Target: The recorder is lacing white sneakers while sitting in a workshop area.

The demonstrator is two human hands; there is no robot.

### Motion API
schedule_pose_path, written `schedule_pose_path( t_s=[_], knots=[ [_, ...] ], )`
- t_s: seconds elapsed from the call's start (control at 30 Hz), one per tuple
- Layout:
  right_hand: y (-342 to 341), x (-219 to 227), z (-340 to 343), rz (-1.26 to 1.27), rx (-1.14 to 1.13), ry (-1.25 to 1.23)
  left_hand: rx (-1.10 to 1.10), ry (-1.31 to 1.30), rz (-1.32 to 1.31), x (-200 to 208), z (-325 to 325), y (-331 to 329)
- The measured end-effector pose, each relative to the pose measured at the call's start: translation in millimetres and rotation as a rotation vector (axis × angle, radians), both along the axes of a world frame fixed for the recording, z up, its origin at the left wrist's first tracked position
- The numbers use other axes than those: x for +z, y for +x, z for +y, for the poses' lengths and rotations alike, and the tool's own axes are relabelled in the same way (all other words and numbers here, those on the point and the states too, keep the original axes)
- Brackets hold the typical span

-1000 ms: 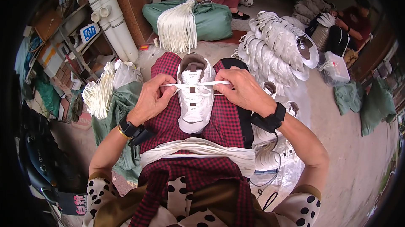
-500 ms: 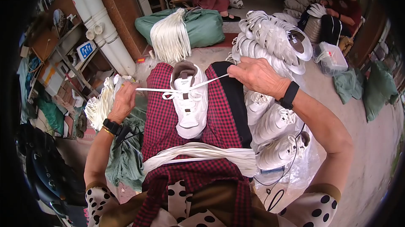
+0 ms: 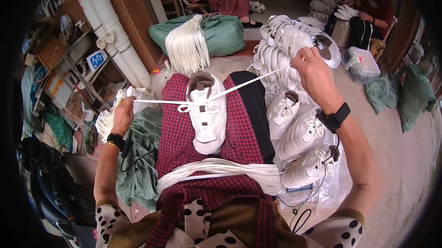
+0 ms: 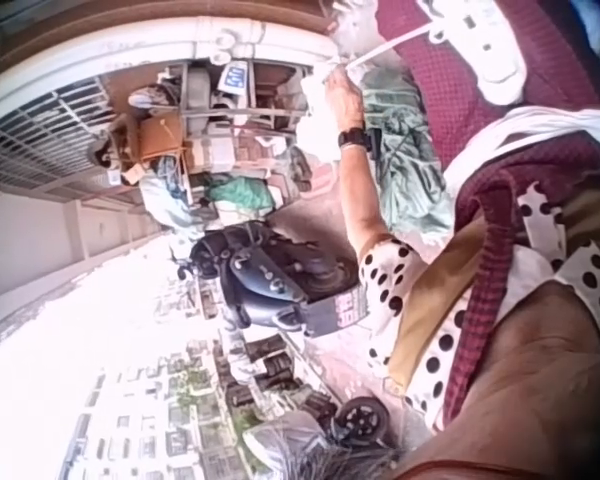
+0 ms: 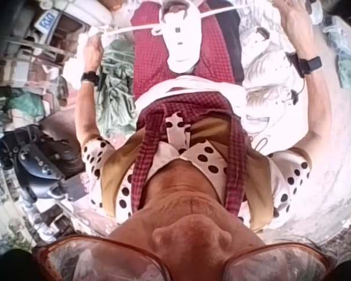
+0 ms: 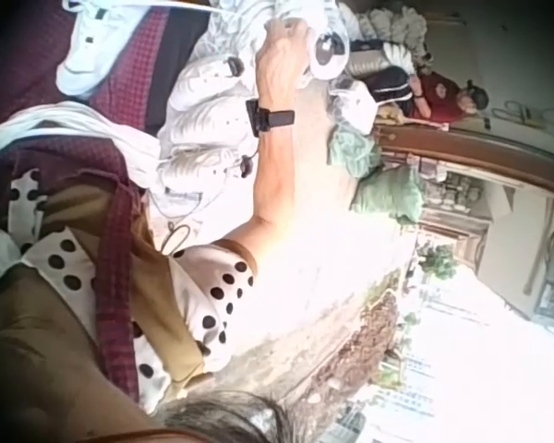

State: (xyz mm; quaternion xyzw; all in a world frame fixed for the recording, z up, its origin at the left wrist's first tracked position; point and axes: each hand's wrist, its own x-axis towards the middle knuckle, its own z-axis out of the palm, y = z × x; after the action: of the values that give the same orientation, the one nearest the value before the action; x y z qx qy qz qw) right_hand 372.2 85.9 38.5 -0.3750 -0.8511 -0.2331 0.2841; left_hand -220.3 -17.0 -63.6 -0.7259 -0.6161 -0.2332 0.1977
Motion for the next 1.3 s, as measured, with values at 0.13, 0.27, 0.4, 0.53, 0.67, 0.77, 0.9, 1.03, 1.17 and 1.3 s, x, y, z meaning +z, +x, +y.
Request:
schedule_pose_path(
  t_s=[0.13,0.27,0.4,0.53,0.67,0.77,0.9,1.03,1.17,1.3],
  knots=[
    [-29.2,-0.6,-25.8,0.538,0.157,0.106,-0.064,0.109,0.05,1.0,13.6,16.0],
    [-76.3,-28.6,-29.3,0.784,0.349,-0.239,-0.067,0.079,-0.156,16.1,30.4,70.7],
    [-109.3,-61.7,-10.8,0.97,0.516,-0.728,-0.253,0.043,-0.269,49.7,39.1,147.9],
    [-136.3,-73.1,-8.0,0.908,0.635,-0.839,-0.52,-0.159,-0.37,65.2,43.5,201.9],
    [-142.8,-80.5,-11.6,0.845,0.64,-0.861,-0.635,-0.224,-0.287,57.7,52.3,223.7],
    [-148.0,-80.4,-13.8,0.842,0.653,-0.906,-0.595,-0.276,-0.359,54.4,54.4,224.4],
    [-148.8,-78.8,-14.1,0.822,0.67,-0.857,-0.581,-0.312,-0.443,54.5,51.2,226.4],
    [-147.1,-81.0,-11.6,0.859,0.633,-0.966,-0.585,-0.314,-0.475,53.1,51.3,226.9],
    [-148.8,-79.4,-12.1,0.896,0.667,-1.014,-0.57,-0.321,-0.496,52.5,50.8,226.8],
    [-146.3,-76.6,-12.1,0.826,0.6,-1.063,-0.576,-0.346,-0.512,55.3,49.4,227.7]
  ],
)
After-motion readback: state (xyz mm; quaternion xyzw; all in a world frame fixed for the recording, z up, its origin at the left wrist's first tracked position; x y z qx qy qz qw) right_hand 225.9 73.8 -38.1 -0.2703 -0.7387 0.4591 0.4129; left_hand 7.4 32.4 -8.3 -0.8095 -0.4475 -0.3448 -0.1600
